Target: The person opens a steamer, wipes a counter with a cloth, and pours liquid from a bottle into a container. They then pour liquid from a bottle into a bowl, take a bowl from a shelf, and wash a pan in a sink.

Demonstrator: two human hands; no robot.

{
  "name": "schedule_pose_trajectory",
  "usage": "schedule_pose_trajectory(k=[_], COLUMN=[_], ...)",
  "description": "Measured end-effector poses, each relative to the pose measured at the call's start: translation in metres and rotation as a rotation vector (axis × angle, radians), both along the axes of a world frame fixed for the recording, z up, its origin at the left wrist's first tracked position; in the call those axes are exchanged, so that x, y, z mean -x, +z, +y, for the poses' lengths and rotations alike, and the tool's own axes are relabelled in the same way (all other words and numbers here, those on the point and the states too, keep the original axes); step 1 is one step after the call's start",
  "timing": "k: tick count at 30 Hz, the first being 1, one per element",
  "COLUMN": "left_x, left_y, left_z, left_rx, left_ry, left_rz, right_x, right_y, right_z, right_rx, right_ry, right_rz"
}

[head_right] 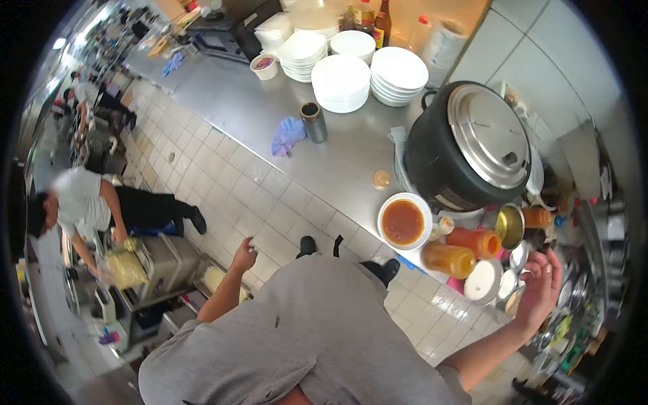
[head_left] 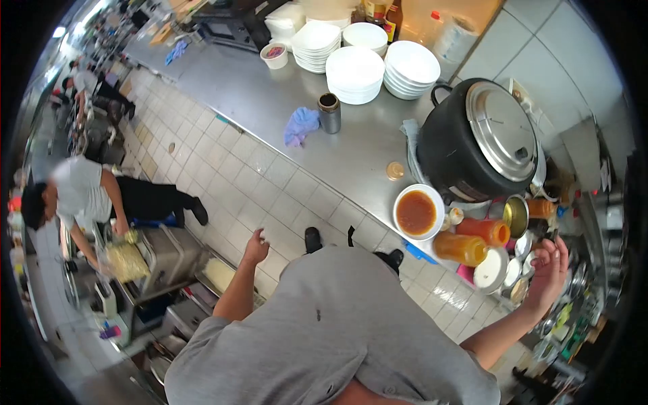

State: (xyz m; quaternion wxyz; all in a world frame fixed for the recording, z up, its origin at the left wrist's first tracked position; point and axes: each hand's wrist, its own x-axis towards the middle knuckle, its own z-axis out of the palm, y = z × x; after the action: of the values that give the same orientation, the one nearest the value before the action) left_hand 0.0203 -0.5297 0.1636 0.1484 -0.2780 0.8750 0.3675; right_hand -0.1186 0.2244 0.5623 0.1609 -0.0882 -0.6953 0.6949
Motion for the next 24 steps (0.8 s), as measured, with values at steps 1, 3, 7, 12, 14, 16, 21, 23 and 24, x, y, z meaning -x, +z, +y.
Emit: schedule_pose_trajectory(k=[1, 3, 7, 12, 14, 16, 21, 23, 24], left_x=[0.038, 0.123, 0.275, 0.373, 0.376, 0.384, 0.401, 0.408, 0.417], left_y=[0.02, 0.035, 0.091, 0.116, 0.138, 0.153, 0.144, 0.147, 0.151], left_z=[-0.01, -0.026, -0.012, 0.026, 0.04, 0.044, 0.035, 0.035, 0.039], left_rx=[-0.008, 0.02, -0.008, -0.269, -0.31, -0.374, -0.485, -0.482, -0.484], left_ry=[-0.056, -0.186, -0.322, -0.299, -0.294, -0.294, -0.413, -0.502, -0.575], left_rz=[0.079, 0.263, 0.38, 0.475, 0.403, 0.344, 0.321, 0.318, 0.321], right_x=[-0.01, -0.019, 0.033, 0.138, 0.176, 0.199, 0.22, 0.216, 0.216], right_y=[-0.004, -0.002, -0.06, -0.152, -0.182, -0.215, -0.225, -0.212, -0.2], right_z=[-0.033, -0.109, -0.239, -0.306, -0.321, -0.327, -0.346, -0.355, -0.363], right_rx=[-0.034, -0.108, -0.291, -0.961, -0.975, -1.194, -1.307, -1.332, -1.337], right_ry=[0.058, 0.153, 0.39, 0.404, 0.432, 0.528, 0.507, 0.514, 0.493], right_rz=[-0.029, -0.165, -0.235, -0.24, -0.351, -0.555, -0.721, -0.777, -0.784])
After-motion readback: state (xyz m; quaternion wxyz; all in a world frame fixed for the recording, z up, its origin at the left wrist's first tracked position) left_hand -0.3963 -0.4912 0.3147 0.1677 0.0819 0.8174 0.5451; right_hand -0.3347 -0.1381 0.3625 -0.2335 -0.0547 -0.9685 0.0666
